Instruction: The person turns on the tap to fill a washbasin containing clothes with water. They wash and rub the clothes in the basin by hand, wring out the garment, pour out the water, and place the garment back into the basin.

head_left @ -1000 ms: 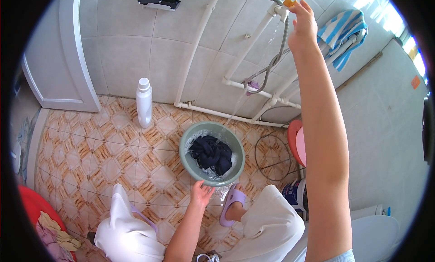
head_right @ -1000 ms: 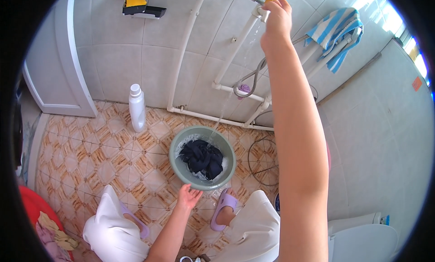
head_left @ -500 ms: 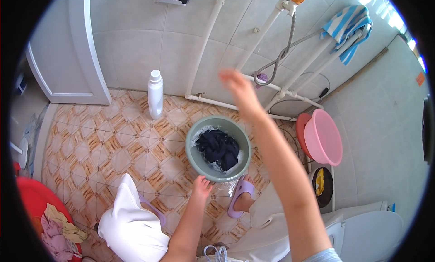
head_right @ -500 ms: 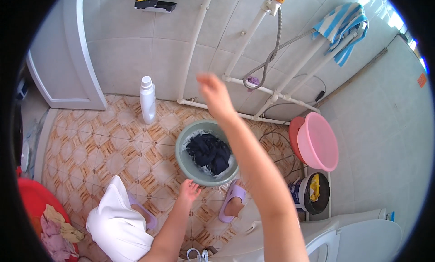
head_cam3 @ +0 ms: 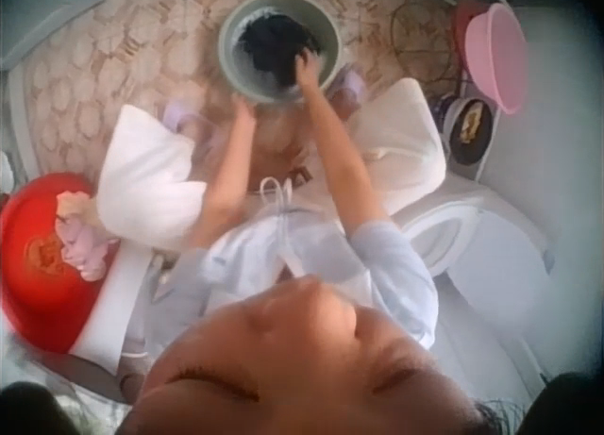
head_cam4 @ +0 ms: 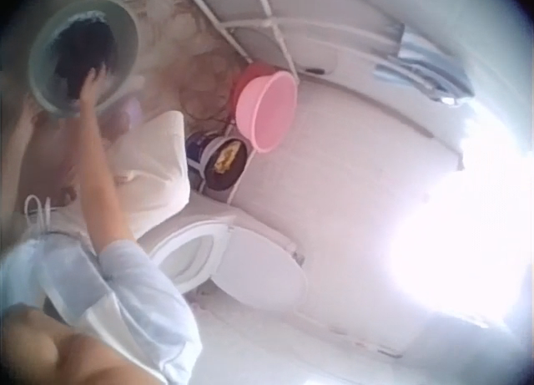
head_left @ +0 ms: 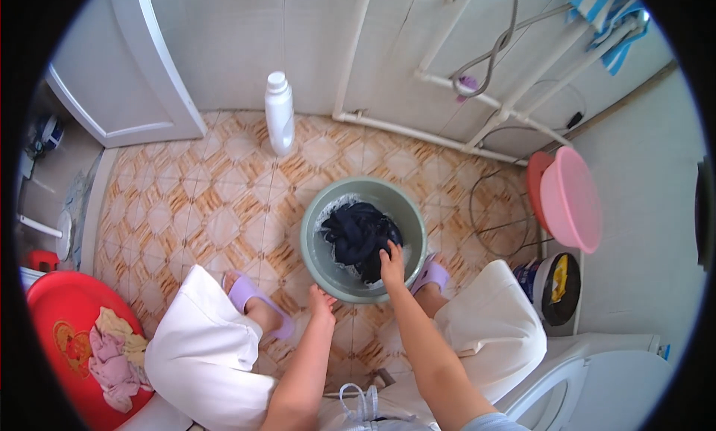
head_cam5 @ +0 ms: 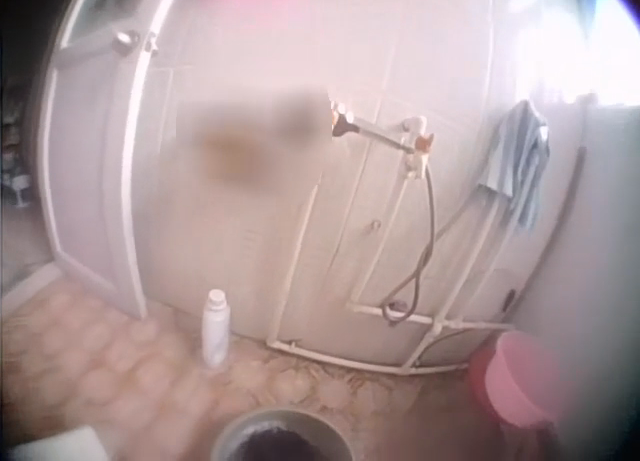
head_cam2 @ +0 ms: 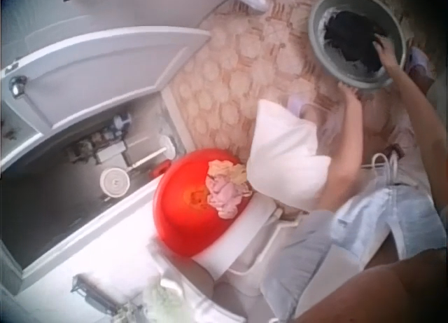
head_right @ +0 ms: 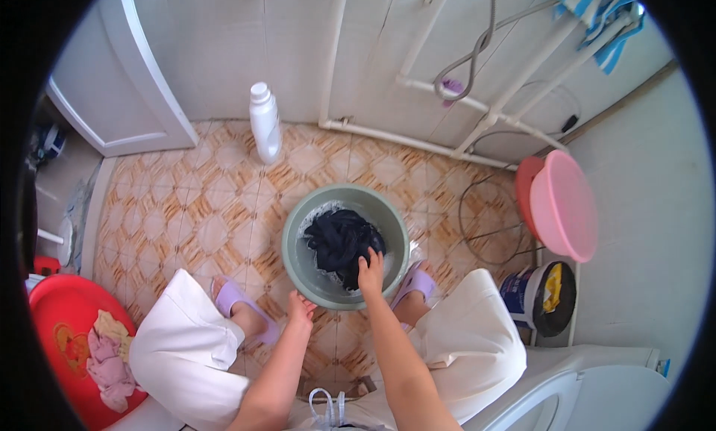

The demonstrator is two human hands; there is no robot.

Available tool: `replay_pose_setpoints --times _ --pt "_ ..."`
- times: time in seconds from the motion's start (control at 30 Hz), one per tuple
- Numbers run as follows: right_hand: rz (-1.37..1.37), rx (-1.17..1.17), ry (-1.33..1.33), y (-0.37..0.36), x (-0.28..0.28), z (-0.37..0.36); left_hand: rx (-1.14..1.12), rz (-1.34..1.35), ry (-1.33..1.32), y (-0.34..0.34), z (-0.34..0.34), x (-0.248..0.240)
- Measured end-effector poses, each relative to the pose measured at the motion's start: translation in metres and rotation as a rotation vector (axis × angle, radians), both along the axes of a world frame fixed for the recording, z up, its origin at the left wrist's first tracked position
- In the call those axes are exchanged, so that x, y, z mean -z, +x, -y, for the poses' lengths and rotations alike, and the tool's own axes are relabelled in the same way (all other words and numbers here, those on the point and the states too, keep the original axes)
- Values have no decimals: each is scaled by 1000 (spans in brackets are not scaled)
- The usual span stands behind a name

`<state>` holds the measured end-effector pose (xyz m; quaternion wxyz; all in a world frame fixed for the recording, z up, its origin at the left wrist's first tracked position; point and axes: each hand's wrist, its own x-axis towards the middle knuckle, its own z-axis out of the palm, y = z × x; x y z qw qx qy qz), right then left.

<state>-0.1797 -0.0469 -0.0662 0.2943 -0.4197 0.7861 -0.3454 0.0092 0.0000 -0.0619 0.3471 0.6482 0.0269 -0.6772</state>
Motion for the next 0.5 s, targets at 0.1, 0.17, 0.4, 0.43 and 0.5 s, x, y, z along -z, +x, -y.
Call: replay_pose_setpoints --times 0.1,0.17,0.4,0.43,0.5 --pt "-106 -37 -36 24 -12 -3 -108 106 41 14 -21 1" --pt "-295 -144 112 37 -25 -1 -170 219 139 17 -25 -15" --pt "-583 -316 261 57 4 -3 -79 1062 -438 21 0 -17" --pt "-640 -316 256 55 8 -4 41 1119 -607 16 14 -37" --pt "-668 -365 302 72 25 -1 133 1200 -730 17 39 -52"
